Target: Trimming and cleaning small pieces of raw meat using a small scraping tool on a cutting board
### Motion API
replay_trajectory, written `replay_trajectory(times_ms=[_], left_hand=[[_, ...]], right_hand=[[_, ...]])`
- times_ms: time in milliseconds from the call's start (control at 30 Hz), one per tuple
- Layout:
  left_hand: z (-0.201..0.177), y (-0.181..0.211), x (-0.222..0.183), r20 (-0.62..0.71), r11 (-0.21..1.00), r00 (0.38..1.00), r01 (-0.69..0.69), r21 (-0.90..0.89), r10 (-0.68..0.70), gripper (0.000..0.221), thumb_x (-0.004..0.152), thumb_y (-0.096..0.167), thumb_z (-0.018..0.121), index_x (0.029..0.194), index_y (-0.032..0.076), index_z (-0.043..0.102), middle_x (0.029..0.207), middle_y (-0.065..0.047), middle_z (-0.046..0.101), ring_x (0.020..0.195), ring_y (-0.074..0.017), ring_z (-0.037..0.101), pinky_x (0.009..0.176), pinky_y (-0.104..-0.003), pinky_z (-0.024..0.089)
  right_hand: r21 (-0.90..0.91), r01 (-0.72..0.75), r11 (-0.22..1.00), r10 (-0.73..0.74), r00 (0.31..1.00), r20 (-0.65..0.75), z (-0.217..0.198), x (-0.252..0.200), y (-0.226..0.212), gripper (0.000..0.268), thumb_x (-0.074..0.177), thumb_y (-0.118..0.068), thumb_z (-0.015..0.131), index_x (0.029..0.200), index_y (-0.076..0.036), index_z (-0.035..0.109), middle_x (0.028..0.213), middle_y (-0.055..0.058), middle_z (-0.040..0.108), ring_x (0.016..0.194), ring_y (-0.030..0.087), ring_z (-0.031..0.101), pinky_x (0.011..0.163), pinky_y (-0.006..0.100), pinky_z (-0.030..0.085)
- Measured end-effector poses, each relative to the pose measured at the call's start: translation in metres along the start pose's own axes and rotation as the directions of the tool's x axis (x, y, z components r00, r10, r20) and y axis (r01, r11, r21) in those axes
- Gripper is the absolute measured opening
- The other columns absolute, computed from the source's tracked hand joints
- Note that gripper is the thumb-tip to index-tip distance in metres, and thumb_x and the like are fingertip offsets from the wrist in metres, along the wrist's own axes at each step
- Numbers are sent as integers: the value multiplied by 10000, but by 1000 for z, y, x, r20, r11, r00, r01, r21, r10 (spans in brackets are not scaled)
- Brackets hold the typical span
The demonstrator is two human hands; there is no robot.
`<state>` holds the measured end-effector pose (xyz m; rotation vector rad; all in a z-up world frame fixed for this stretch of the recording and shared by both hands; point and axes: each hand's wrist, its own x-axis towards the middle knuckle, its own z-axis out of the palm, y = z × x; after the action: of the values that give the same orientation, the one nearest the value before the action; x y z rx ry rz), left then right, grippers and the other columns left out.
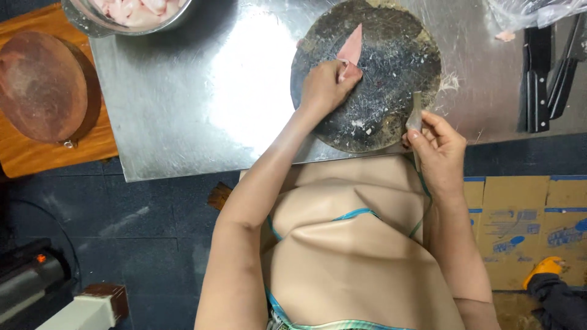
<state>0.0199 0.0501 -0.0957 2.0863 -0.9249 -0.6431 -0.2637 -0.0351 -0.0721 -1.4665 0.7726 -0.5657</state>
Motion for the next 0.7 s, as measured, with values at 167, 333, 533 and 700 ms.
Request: replay_trajectory(times_ms=[167, 333, 533, 700], left_hand=[[43, -25, 16, 156, 816, 982, 174, -551, -104, 108, 860, 281, 711, 853, 179, 746, 676, -4, 701, 672, -175, 737, 586, -324, 625], [24, 10, -25, 303, 356, 943, 332, -873, -135, 95, 921, 188, 674, 980, 114, 668, 846, -17, 760, 743, -137, 771, 667, -337, 669], [31, 21, -38, 389, 156, 916, 400, -903, -96, 397, 946, 432, 725, 1047, 47, 730, 913, -214, 776, 784, -306, 796, 670, -423, 688], [-1, 54, -39, 462, 537, 836, 546, -643, -297, 268, 855, 308, 643, 659, 129, 676, 598, -16, 602, 526, -91, 539, 442, -262, 502]], right_hand=[[-171, 109, 979, -104, 994, 41, 14, 7, -26, 282, 1055, 52, 616, 1337, 64, 631, 1020, 189, 642, 837, 202, 673, 710, 325, 593], [-281, 197, 939, -177, 980, 94, 26, 19, -44, 268, 1073, 51, 599, 1335, 78, 652, 965, 221, 646, 738, 217, 661, 618, 333, 571], [-638, 499, 587, -439, 858, 267, 32, 35, -68, 170, 1104, -56, 644, 1245, -41, 739, 1090, 138, 731, 982, 391, 709, 851, 446, 538], [-813, 573, 105, -433, 762, 481, 32, 24, -104, 208, 1043, -35, 683, 1203, -135, 772, 1085, 84, 689, 926, 315, 618, 802, 437, 381]])
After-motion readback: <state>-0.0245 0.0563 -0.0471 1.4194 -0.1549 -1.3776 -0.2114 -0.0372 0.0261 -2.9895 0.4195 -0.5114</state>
